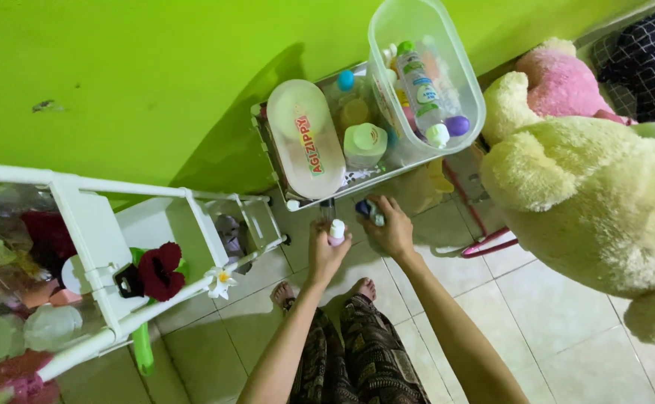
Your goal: Organizing and wiping down personal care items on a multi-tiered plastic storage rack.
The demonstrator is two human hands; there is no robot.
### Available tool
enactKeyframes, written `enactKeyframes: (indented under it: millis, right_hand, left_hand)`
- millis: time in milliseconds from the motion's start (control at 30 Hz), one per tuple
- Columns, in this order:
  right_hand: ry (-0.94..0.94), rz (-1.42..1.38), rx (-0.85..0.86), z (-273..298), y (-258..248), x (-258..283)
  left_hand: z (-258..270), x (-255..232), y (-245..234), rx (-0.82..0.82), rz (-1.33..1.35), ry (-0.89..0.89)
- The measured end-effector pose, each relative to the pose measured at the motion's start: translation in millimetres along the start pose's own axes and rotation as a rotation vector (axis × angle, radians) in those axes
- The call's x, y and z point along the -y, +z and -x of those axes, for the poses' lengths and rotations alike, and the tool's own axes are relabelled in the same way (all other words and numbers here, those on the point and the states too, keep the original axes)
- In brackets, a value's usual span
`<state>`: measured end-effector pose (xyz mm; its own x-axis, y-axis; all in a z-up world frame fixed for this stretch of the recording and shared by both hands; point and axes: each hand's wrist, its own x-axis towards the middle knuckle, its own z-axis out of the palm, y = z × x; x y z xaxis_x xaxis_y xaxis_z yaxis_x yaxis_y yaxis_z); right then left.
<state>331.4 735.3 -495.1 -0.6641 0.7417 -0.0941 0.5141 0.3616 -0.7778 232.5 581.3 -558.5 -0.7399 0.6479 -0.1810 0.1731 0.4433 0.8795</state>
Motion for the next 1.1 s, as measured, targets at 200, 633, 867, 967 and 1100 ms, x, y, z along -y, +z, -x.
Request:
enactKeyframes:
  millis: [200, 633, 867, 967, 1100]
  right_hand:
    - [-0.215, 0.351, -0.076, -58, 85, -64]
    - [-0.153, 0.502, -0.023, -74, 149, -103]
    - [0.035, 0.047, 0.008, -25, 68, -25]
    - [0.324, -0.326, 0.314, -19, 62, -25]
    - [0.532, -0.776, 0.504, -20, 63, -28]
  left_hand:
    - [11, 5, -19, 0.097, 0.053, -0.039]
    - [2, 13, -39, 0.149, 0.160, -0.113]
    - [-4, 36, -36, 0.261, 0.102, -0.097]
    - [-9, 21, -41, 0.321, 0.099, -0.079]
    - [-12, 22, -40, 0.366, -0.057, 0.107]
